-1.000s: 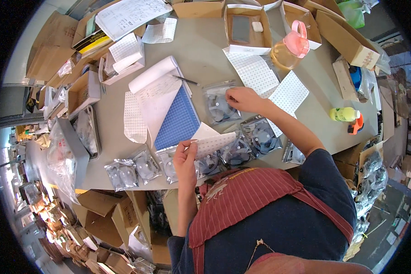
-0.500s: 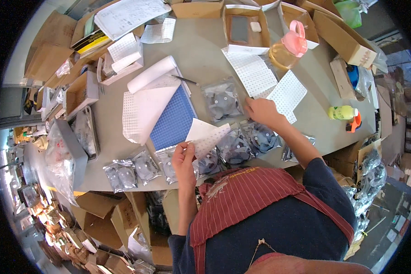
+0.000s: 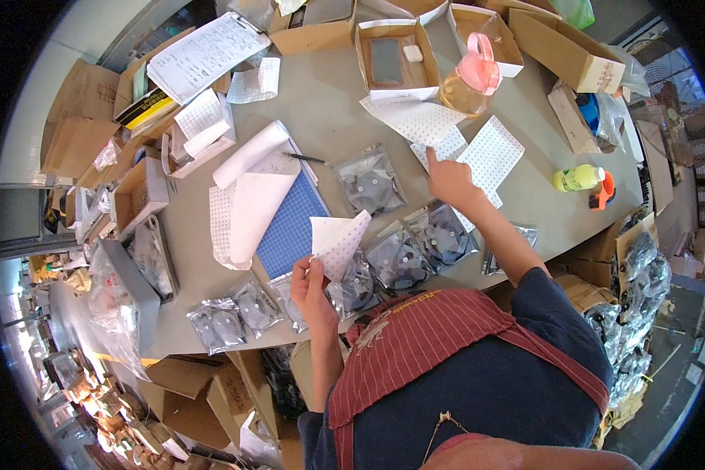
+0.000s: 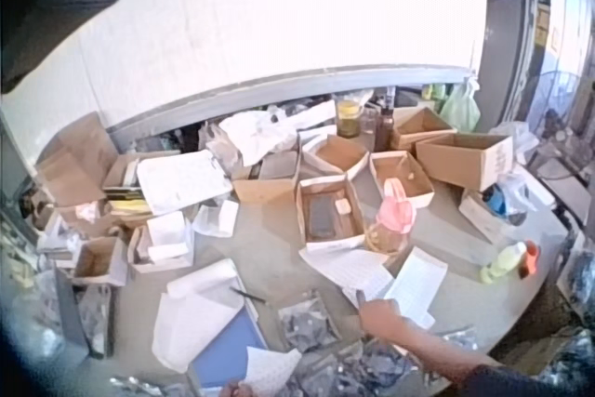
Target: The person handles foil pouches and sheets of labels at a workbench, comparing the labels to the items and placing the pouches into a cardboard box.
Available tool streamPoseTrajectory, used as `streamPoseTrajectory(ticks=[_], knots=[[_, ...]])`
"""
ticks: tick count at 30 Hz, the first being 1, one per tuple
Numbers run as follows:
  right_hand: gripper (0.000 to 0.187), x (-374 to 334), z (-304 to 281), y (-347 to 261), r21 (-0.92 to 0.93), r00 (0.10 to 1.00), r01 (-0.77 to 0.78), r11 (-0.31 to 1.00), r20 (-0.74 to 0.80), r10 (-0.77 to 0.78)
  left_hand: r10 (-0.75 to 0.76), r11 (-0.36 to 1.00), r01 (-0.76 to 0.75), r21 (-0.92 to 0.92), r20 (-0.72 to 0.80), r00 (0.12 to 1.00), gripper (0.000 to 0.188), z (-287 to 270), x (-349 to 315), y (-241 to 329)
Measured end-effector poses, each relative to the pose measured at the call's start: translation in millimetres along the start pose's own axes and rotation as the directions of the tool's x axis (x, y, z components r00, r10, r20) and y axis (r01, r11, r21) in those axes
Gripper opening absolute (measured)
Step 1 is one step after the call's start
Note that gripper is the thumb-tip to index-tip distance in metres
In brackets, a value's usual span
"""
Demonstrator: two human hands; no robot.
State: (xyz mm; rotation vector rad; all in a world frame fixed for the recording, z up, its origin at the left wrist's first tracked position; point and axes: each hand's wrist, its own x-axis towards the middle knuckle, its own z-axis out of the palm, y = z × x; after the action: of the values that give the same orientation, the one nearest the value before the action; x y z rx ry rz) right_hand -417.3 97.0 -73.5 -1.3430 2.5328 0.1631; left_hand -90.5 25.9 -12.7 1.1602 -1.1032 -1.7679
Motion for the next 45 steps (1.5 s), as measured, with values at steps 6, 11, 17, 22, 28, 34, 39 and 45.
streamPoseTrajectory(ticks=[6, 11, 17, 22, 28, 34, 39, 45], knots=[[0.06, 40, -12, 45, 0.269, 0.971, -0.227, 0.936, -0.018, 0.24, -0.008, 1.0, 0.006, -0.03, -0.063, 0.998, 0.016, -4, -1, 0], [0.049, 43, -7, 52, 0.489, 0.981, -0.121, 0.864, -0.071, 0.178, -0.003, 1.0, 0.001, -0.027, -0.06, 0.998, 0.016, -5, 1, 1], [0.036, 39, 1, 32, 0.65, 0.997, 0.068, 0.757, -0.06, -0.038, -0.001, 1.0, 0.001, -0.004, -0.023, 1.0, 0.016, -3, 3, 2], [0.029, 37, -11, 11, 0.548, 0.99, -0.035, 0.836, -0.092, 0.102, 0.007, 1.0, -0.007, -0.024, -0.026, 1.0, 0.016, -2, 2, 2], [0.019, 69, -9, 7, 0.587, 0.918, 0.379, 0.715, -0.336, -0.211, 0.023, 1.0, -0.024, -0.003, -0.039, 0.999, 0.015, 1, 1, 5], [0.016, 63, -9, -28, 0.234, 0.865, 0.415, 0.879, -0.4, -0.302, 0.075, 0.997, -0.077, -0.018, -0.076, 0.994, 0.015, 1, -4, 9], [0.02, 70, 14, -19, -0.088, 0.729, 0.406, 0.909, -0.569, -0.381, 0.136, 0.991, -0.132, 0.037, -0.125, 0.983, 0.018, -1, -8, 13], [0.026, 57, 4, 8, 0.328, 0.966, 0.102, 0.939, -0.257, -0.015, 0.255, 0.965, -0.246, 0.087, -0.118, 0.96, 0.017, -3, -24, 28]])
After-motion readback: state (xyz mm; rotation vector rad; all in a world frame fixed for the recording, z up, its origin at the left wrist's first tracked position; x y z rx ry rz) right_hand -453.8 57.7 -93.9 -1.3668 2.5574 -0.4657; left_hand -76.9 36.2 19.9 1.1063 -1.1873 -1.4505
